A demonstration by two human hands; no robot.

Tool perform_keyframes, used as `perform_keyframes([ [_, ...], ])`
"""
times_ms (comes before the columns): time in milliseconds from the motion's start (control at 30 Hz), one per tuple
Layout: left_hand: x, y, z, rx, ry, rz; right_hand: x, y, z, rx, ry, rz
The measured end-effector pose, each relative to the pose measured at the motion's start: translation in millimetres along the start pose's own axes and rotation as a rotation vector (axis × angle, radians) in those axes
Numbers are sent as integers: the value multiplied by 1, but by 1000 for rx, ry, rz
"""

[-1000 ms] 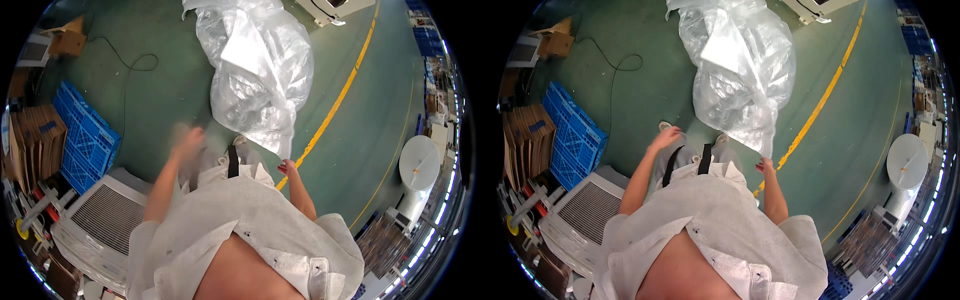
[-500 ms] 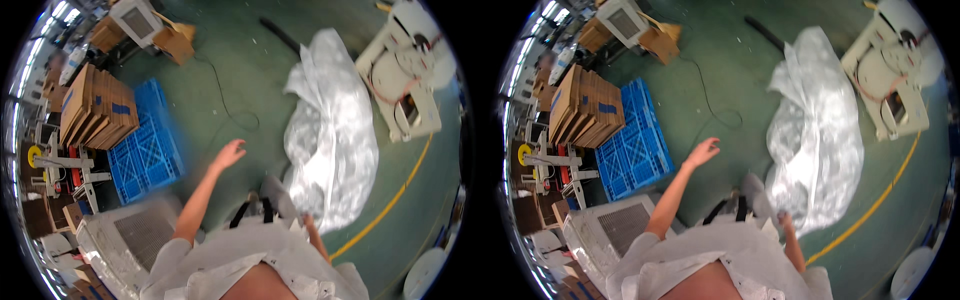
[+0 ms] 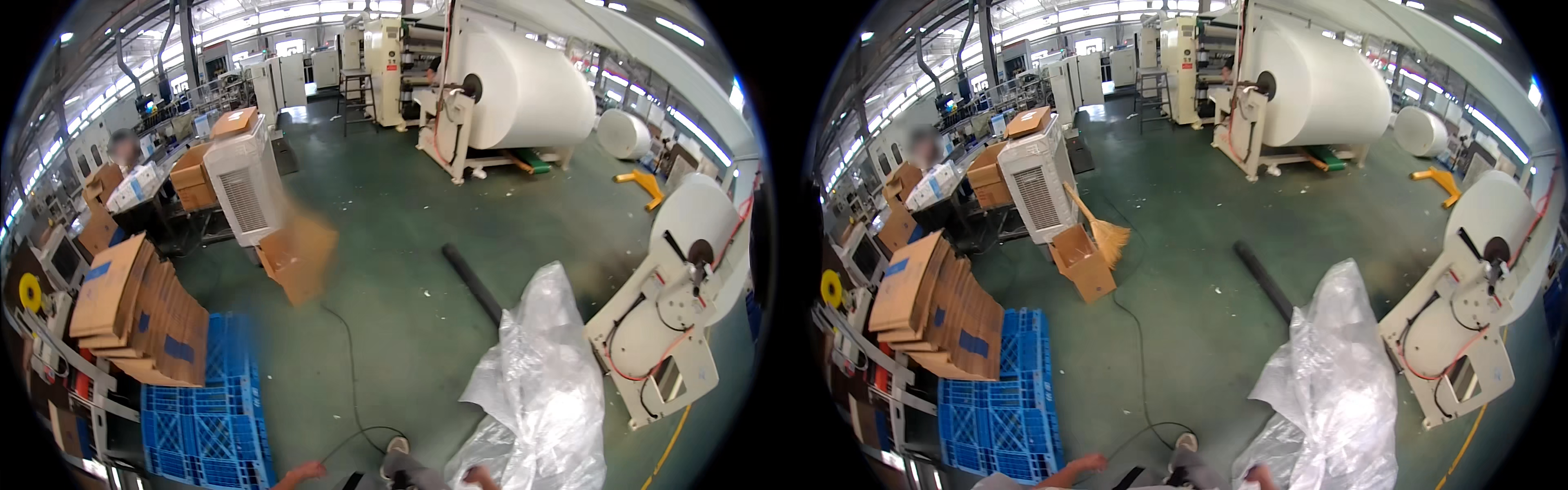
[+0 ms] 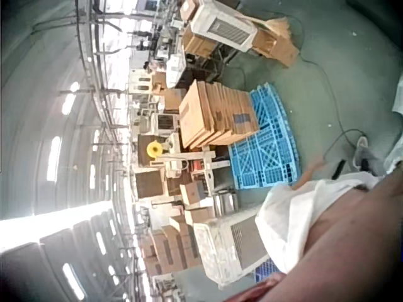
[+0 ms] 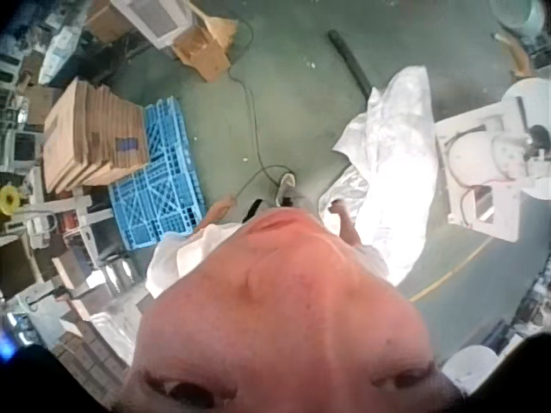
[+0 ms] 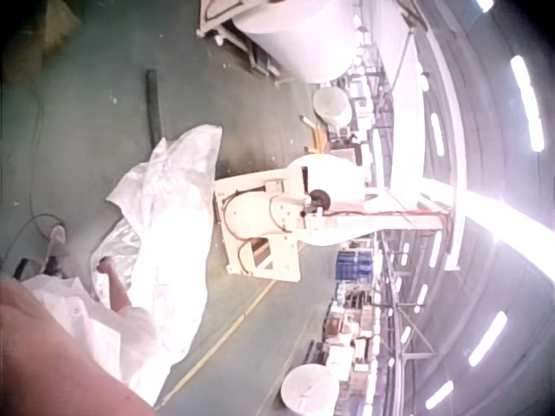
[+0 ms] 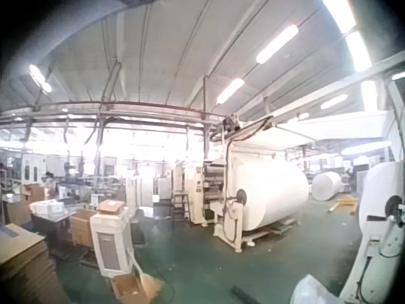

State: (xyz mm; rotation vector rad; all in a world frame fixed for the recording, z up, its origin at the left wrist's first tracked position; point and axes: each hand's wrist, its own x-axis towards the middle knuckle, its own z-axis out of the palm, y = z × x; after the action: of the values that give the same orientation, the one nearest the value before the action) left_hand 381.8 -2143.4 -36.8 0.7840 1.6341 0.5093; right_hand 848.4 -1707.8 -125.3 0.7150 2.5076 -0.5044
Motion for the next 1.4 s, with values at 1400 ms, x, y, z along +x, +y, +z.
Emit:
perform_keyframes([
  [1400, 700, 279, -1100, -685, 570, -587, 1511, -216, -1158, 910, 208, -303],
])
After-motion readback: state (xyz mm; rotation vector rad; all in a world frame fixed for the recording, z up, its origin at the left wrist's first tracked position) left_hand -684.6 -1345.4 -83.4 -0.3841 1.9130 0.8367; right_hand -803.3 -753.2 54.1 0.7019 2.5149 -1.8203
